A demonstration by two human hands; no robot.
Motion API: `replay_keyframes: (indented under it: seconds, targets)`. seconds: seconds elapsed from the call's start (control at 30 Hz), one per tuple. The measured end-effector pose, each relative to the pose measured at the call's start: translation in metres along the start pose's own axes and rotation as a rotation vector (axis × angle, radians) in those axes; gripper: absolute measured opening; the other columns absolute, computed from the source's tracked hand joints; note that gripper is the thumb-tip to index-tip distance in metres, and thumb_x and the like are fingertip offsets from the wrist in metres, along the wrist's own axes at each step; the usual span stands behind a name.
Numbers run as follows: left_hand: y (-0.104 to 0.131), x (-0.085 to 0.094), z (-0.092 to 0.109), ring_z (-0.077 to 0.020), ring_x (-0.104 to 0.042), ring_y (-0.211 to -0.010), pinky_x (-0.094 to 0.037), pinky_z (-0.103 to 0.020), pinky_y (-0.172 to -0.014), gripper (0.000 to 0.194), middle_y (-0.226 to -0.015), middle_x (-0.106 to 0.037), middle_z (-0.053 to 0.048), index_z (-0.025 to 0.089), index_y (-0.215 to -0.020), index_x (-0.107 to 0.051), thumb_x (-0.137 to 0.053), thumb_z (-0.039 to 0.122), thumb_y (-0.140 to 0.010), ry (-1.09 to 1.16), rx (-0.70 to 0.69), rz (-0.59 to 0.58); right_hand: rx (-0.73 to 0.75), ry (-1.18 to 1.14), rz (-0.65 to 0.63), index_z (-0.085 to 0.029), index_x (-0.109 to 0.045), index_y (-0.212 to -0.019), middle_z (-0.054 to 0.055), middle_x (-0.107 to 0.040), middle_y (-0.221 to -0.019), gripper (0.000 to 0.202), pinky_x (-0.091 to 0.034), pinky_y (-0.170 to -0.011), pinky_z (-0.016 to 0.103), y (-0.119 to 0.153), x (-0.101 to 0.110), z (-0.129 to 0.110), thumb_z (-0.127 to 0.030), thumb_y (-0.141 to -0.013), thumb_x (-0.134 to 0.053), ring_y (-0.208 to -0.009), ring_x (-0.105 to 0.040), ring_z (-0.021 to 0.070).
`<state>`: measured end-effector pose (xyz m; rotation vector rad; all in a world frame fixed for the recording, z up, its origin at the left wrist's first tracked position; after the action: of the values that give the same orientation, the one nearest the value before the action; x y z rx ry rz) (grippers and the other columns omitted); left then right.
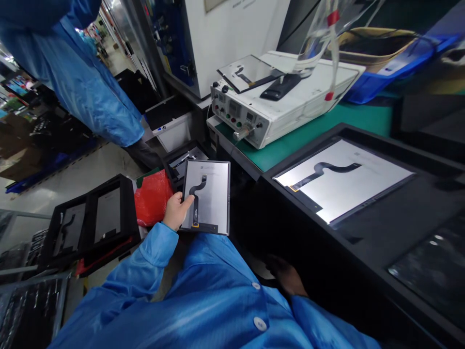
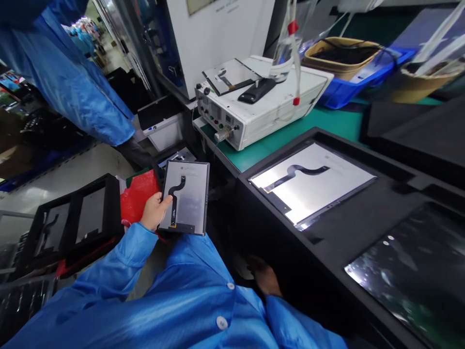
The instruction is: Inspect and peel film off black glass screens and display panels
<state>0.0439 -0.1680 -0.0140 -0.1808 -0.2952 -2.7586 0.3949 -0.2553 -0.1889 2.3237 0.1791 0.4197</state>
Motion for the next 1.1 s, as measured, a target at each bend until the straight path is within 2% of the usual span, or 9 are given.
replay_keyframes:
  seconds: [0.1, 0.17, 0.33, 0.4, 0.5, 0.63, 0.73, 0.9, 1.1]
  targets:
    - [0.000, 0.001, -0.002, -0.0185, -0.064, -0.066, -0.049, -0.029, -0.063, 0.046, -0.070, -0.069, -0.001, 0.018, -0.075, -0.061, -0.083, 0.057, -0.064, 0.016, 0.005, -0.003, 0.007, -0.044, 0.006, -0.023, -0.074, -0.085, 0.009, -0.078, -0.081, 0.031, -0.057, -0.073, 0.037, 0.006, 0.000, -0.009, -0.038, -0.070, -0.052, -0.079, -0.074, 0.0281]
    - [0.000, 0.000, -0.004, -0.0200, -0.067, -0.070, -0.051, -0.030, -0.067, 0.047, -0.073, -0.071, -0.003, 0.018, -0.077, -0.063, -0.083, 0.058, -0.064, 0.040, 0.013, -0.017, 0.034, -0.099, -0.001, -0.022, -0.073, -0.086, 0.012, -0.077, -0.083, 0.036, -0.057, -0.075, 0.040, 0.014, -0.006, -0.022, -0.049, -0.068, -0.057, -0.083, -0.074, 0.0311]
    - [0.009, -0.014, -0.008, -0.0241, -0.071, -0.082, -0.054, -0.034, -0.076, 0.052, -0.084, -0.076, -0.007, 0.017, -0.082, -0.065, -0.084, 0.061, -0.062, 0.086, 0.035, -0.083, 0.244, -0.372, -0.178, -0.017, -0.067, -0.117, 0.015, -0.075, -0.110, 0.076, -0.056, -0.090, 0.041, 0.053, -0.043, -0.089, -0.078, -0.074, -0.057, -0.097, -0.072, 0.0279]
    - [0.014, -0.022, -0.009, -0.0250, -0.071, -0.084, -0.055, -0.035, -0.077, 0.053, -0.086, -0.076, -0.008, 0.017, -0.082, -0.065, -0.084, 0.062, -0.062, 0.076, 0.050, -0.108, 0.331, -0.460, -0.253, -0.017, -0.066, -0.119, 0.013, -0.075, -0.106, 0.077, -0.057, -0.086, 0.039, 0.067, -0.053, -0.117, -0.081, -0.076, -0.058, -0.092, -0.072, 0.0257]
    - [0.023, -0.032, -0.009, -0.0270, -0.071, -0.091, -0.056, -0.037, -0.081, 0.051, -0.095, -0.077, -0.010, 0.017, -0.088, -0.067, -0.084, 0.059, -0.065, 0.067, 0.065, -0.174, 0.440, -0.546, -0.281, -0.019, -0.068, -0.112, 0.008, -0.075, -0.097, 0.065, -0.057, -0.082, 0.036, 0.081, -0.055, -0.144, -0.072, -0.075, -0.070, -0.082, -0.069, 0.0215]
    - [0.030, -0.036, -0.009, -0.0285, -0.070, -0.102, -0.055, -0.040, -0.091, 0.053, -0.108, -0.076, -0.011, 0.017, -0.108, -0.069, -0.083, 0.051, -0.070, 0.035, 0.053, -0.293, 0.479, -0.591, -0.227, -0.019, -0.069, -0.110, 0.003, -0.072, -0.085, 0.058, -0.055, -0.078, 0.030, 0.087, -0.047, -0.149, -0.065, -0.076, -0.075, -0.079, -0.066, 0.0183]
    - [0.031, -0.036, -0.007, -0.0296, -0.068, -0.107, -0.053, -0.041, -0.096, 0.054, -0.113, -0.075, -0.011, 0.016, -0.113, -0.068, -0.083, 0.046, -0.072, -0.009, 0.056, -0.362, 0.481, -0.599, -0.191, -0.019, -0.070, -0.107, 0.001, -0.068, -0.078, 0.053, -0.053, -0.071, 0.026, 0.089, -0.045, -0.144, -0.062, -0.076, -0.077, -0.072, -0.063, 0.0157]
    - [0.032, -0.035, 0.005, -0.0291, -0.068, -0.106, -0.054, -0.041, -0.095, 0.048, -0.110, -0.075, -0.009, 0.015, -0.110, -0.067, -0.084, 0.035, -0.070, -0.200, 0.017, -0.354, 0.491, -0.611, -0.186, -0.020, -0.071, -0.102, 0.002, -0.070, -0.078, 0.049, -0.055, -0.072, 0.028, 0.093, -0.047, -0.145, -0.061, -0.075, -0.078, -0.073, -0.065, 0.0172]
    - [0.036, -0.040, 0.006, -0.0290, -0.068, -0.104, -0.053, -0.042, -0.095, 0.053, -0.109, -0.074, -0.011, 0.014, -0.111, -0.065, -0.086, 0.038, -0.068, -0.132, 0.029, -0.343, 0.496, -0.649, -0.201, -0.023, -0.071, -0.103, 0.003, -0.074, -0.083, 0.047, -0.057, -0.077, 0.030, 0.095, -0.048, -0.149, -0.059, -0.075, -0.079, -0.074, -0.069, 0.0178]
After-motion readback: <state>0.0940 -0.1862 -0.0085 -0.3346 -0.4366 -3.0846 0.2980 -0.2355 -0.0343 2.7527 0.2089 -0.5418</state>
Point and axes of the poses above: each hand's wrist, its own y-axis away from the middle knuckle, its own x-axis out of the back of the hand, z = x × y, the point moved 2 cm from there along -y, towards the middle knuckle
